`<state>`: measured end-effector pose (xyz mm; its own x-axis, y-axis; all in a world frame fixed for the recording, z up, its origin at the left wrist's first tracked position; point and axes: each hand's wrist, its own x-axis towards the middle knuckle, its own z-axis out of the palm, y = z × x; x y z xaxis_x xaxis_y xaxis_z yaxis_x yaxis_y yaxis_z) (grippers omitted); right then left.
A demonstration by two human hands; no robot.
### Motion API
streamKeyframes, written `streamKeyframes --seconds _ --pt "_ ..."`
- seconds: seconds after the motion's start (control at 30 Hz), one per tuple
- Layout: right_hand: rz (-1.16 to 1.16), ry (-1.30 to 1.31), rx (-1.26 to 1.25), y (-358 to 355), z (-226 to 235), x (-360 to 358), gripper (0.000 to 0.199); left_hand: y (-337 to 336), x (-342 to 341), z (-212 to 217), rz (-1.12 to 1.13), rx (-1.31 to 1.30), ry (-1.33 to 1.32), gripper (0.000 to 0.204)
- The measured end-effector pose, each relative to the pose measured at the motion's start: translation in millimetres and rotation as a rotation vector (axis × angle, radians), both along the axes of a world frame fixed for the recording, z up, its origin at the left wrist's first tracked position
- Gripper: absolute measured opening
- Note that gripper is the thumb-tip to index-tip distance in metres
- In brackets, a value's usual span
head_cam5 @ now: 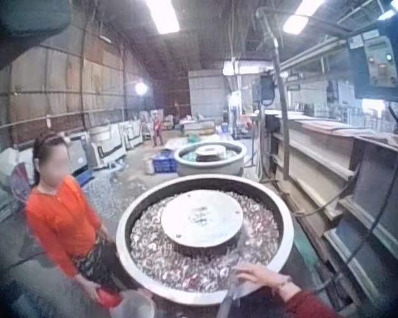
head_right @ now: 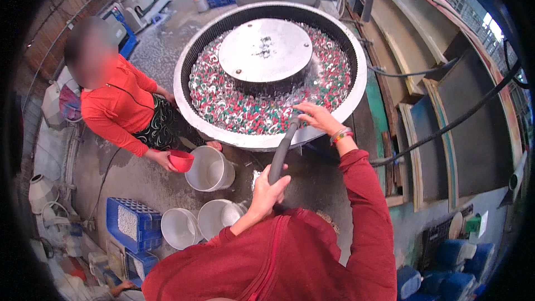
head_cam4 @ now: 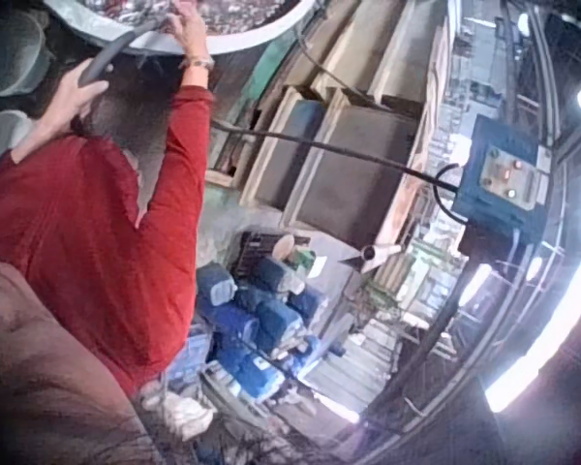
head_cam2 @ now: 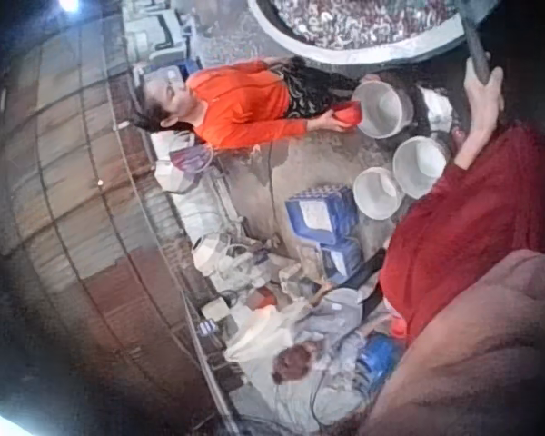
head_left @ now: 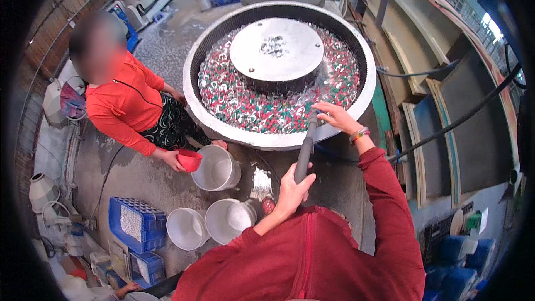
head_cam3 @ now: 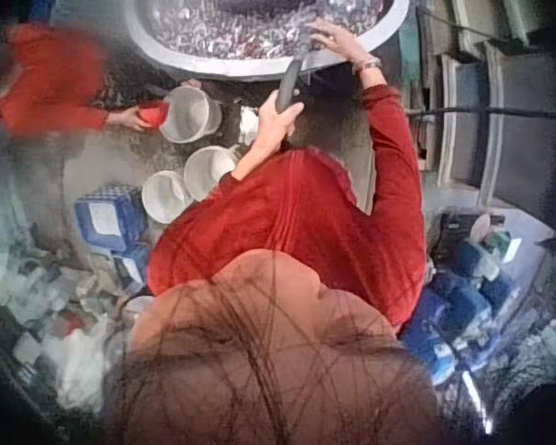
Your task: The person uses a hose to spray water into a rotating drum filled with colorful beads, rinsing them while the drum spins. Another person scoops beads from the drum into buckets. The person continues rinsing the drum and floor area.
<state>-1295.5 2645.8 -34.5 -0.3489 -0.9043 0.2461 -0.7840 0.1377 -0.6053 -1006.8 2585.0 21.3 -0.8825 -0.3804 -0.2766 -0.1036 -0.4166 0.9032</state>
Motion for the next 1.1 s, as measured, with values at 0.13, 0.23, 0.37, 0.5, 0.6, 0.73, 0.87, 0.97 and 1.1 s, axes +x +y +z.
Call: streamKeyframes --seconds 0.13,0.23,0.37,0.5,0.6,0.73,0.87,0.97,1.1 --pt "0.071 0.268 -0.162 17.7 18.2 -14.7 0.034 63.6 -15.5 10.0 0.080 -0.065 0.014 0.033" --pt "0.001 0.539 -0.103 38.5 24.5 -23.4 0.030 106.7 -24.1 12.4 0.138 -0.149 0.008 0.035" --pt "-0.232 0.589 -0.047 41.8 30.4 -29.1 0.031 157.0 -51.9 9.6 0.171 -0.253 0.013 0.035" --pt "-0.357 0.375 0.008 89.7 72.3 -35.7 0.028 189.0 -72.8 27.7 0.128 -0.342 -0.010 0.035" --pt "-0.379 0.212 -0.407 166.1 55.1 -73.2 0.029 220.3 -92.7 30.2 0.021 -0.286 0.012 0.035" --pt "-0.706 -0.148 -0.510 281.0 61.9 -65.8 0.037 268.2 -122.3 34.6 -0.155 -0.226 0.041 0.035" --pt "-0.937 0.008 -0.470 354.2 100.3 -71.5 0.039 320.6 -151.2 5.5 -0.359 -0.531 0.292 0.048" --pt "-1.069 0.101 -0.077 390.2 111.3 -84.7 0.037 337.6 -162.4 18.3 -0.641 -0.427 0.151 0.051" --pt "-1.167 0.258 -0.092 389.9 99.8 -113.3 0.037 339.8 -196.9 19.2 -0.642 -0.340 0.186 0.052"
